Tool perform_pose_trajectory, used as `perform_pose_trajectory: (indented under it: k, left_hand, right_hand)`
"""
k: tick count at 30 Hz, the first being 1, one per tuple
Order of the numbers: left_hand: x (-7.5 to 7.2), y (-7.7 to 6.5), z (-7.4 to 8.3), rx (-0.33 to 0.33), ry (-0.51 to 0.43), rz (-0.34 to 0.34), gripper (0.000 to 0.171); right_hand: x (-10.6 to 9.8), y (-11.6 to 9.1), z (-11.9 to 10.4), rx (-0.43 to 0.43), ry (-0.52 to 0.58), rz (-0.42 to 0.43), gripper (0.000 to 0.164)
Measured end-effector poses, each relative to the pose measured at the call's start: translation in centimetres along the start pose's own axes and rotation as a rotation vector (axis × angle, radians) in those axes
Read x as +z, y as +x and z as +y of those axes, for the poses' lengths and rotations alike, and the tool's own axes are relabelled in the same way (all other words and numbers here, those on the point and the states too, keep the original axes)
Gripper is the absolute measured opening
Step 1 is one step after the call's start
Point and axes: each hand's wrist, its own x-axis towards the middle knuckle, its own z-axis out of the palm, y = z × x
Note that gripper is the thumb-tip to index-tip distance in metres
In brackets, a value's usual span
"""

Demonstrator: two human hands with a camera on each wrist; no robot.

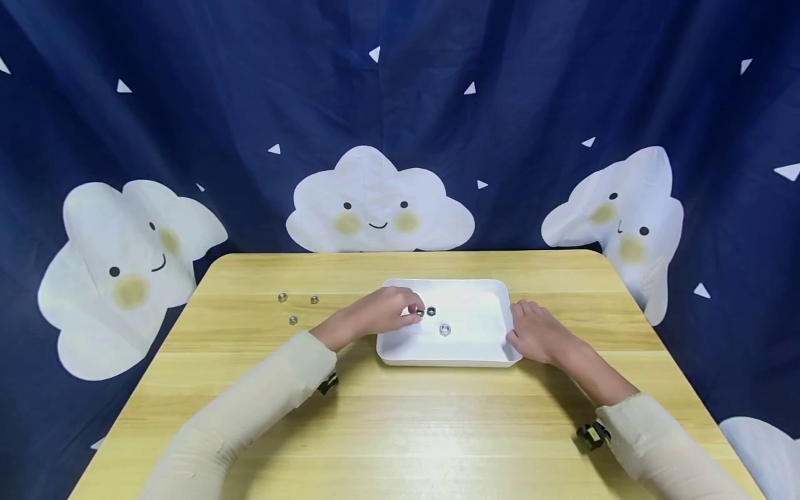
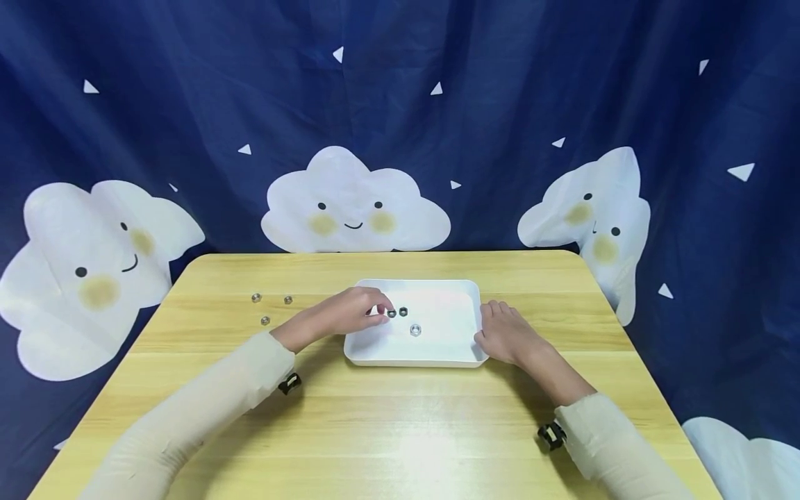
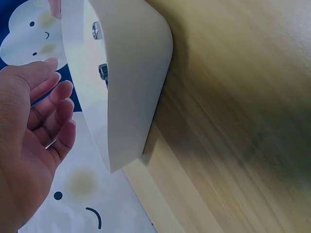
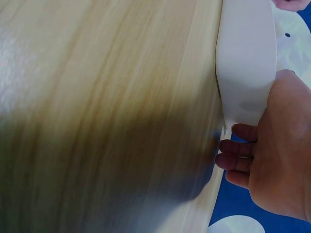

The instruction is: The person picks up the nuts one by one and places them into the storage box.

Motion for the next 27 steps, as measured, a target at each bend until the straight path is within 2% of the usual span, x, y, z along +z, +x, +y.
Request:
perform_pose_trajectory:
  k: [8, 14, 27]
  left_hand:
    - [-0.2, -0.9, -0.3, -0.051, -0.005, 0.008, 0.029]
    - [0.0, -1.6, -0.6, -0.063, 0.039, 0.057, 0.028]
    - [0.1, -3.3, -1.6, -0.106, 0.028, 0.097, 0.027]
  right_hand:
    - [-0.1, 0.0, -0.1, 0.008, -0.002, -0.009, 0.063]
    - [-0.1, -0.1, 0.0, 0.015, 0.013, -0.016, 0.063]
    - [0.0, 0.0, 0.0, -0.005, 0.0, -0.007, 0.061]
